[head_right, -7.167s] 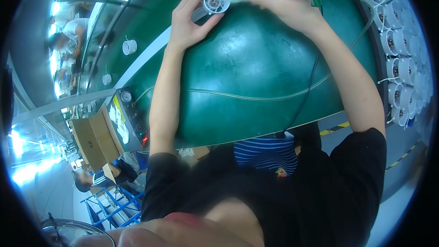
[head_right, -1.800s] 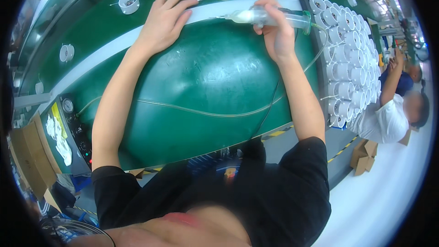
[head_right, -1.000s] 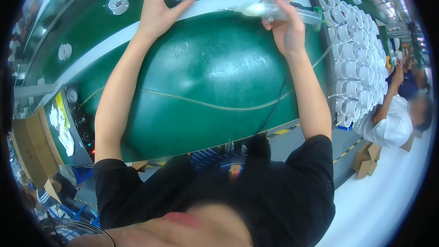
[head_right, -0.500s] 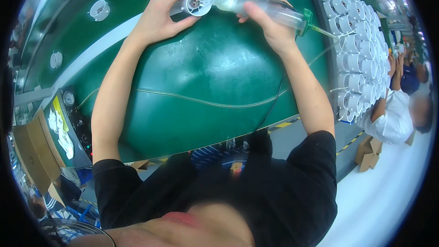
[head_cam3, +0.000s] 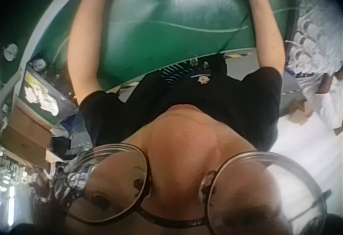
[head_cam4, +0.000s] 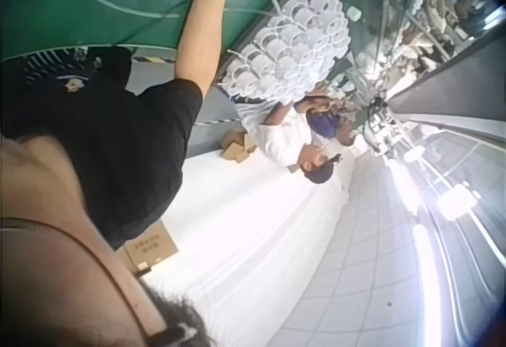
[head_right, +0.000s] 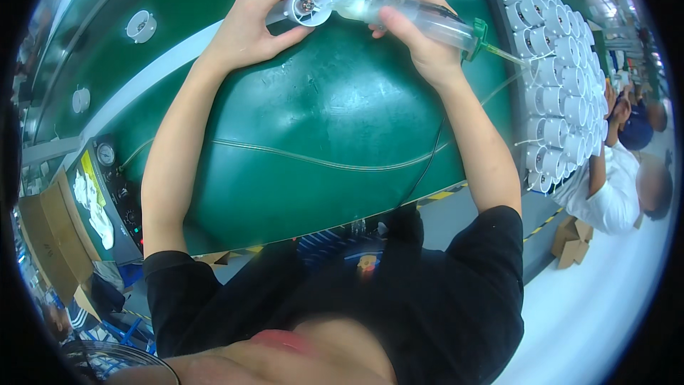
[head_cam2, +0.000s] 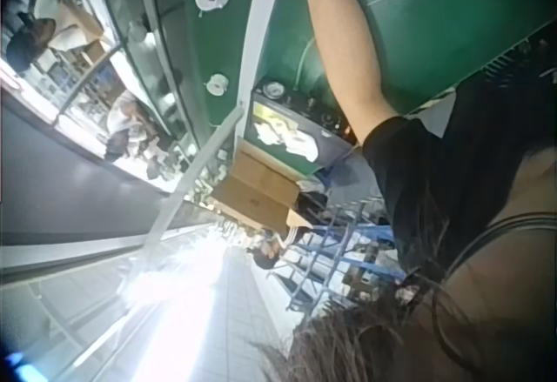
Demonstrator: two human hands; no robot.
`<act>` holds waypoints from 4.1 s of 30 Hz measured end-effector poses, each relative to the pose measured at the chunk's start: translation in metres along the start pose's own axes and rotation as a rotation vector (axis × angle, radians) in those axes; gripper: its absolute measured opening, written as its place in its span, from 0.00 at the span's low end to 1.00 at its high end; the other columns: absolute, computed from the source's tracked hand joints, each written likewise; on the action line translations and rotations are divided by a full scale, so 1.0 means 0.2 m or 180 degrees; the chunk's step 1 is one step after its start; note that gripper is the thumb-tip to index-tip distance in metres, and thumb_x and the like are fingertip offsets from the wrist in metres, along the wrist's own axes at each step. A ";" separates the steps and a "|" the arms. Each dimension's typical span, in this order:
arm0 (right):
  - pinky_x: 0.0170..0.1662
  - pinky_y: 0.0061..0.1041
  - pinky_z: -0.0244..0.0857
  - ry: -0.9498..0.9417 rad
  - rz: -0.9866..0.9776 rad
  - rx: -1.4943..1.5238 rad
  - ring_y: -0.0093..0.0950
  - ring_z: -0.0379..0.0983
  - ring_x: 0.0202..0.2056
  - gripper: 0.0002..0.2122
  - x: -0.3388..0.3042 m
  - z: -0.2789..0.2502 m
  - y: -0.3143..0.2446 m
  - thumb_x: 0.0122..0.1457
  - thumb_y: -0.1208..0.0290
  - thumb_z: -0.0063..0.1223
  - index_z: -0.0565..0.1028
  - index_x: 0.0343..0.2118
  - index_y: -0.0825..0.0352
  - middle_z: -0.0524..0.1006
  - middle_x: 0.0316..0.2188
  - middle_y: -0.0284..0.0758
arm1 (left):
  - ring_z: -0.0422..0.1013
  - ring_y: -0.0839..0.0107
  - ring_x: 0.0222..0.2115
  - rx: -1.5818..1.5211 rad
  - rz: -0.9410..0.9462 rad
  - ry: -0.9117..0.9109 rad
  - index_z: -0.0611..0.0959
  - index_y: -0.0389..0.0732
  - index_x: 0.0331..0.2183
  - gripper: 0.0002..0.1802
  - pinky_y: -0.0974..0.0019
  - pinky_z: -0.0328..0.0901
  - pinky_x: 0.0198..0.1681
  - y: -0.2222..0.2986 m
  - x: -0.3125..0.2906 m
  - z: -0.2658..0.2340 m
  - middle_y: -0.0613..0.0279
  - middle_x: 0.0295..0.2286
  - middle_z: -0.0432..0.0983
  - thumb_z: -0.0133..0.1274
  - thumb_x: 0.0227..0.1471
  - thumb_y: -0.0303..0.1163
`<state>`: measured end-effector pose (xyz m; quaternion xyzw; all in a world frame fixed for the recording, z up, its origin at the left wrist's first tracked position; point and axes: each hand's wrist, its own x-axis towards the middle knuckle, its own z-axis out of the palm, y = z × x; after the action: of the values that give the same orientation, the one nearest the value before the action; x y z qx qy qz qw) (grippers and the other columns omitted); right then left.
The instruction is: Applying a liquid adhesive to circular plastic components on an assembly line using a handheld syringe applicator.
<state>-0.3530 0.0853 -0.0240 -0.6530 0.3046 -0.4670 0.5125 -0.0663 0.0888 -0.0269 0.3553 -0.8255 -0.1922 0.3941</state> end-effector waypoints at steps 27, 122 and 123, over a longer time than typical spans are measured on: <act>0.35 0.23 0.69 0.0356 0.0320 0.0173 0.24 0.76 0.32 0.15 0.01 -0.03 -0.04 0.64 0.62 0.59 0.77 0.47 0.68 0.80 0.38 0.37 | 0.70 0.51 0.51 0.1372 -0.0957 0.0722 0.78 0.52 0.58 0.32 0.53 0.67 0.56 -0.17 -0.01 -0.05 0.53 0.53 0.73 0.66 0.50 0.32; 0.37 0.23 0.67 0.0333 0.0066 0.0196 0.23 0.74 0.35 0.16 -0.01 -0.09 0.00 0.67 0.63 0.54 0.74 0.51 0.68 0.78 0.42 0.36 | 0.77 0.61 0.52 -0.0137 -0.0327 -0.0185 0.79 0.43 0.59 0.33 0.59 0.68 0.60 0.08 0.03 0.01 0.57 0.53 0.80 0.69 0.51 0.29; 0.37 0.23 0.67 0.0284 0.0056 0.0180 0.23 0.74 0.35 0.16 0.00 -0.09 0.00 0.67 0.63 0.55 0.74 0.51 0.68 0.78 0.42 0.36 | 0.77 0.61 0.53 -0.0281 -0.0345 -0.0230 0.79 0.43 0.59 0.33 0.59 0.68 0.60 0.08 0.03 0.01 0.57 0.52 0.80 0.69 0.51 0.29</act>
<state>-0.3692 0.0791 -0.0242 -0.6142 0.3195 -0.4996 0.5208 -0.0783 0.0961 -0.0158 0.3747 -0.8095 -0.2621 0.3683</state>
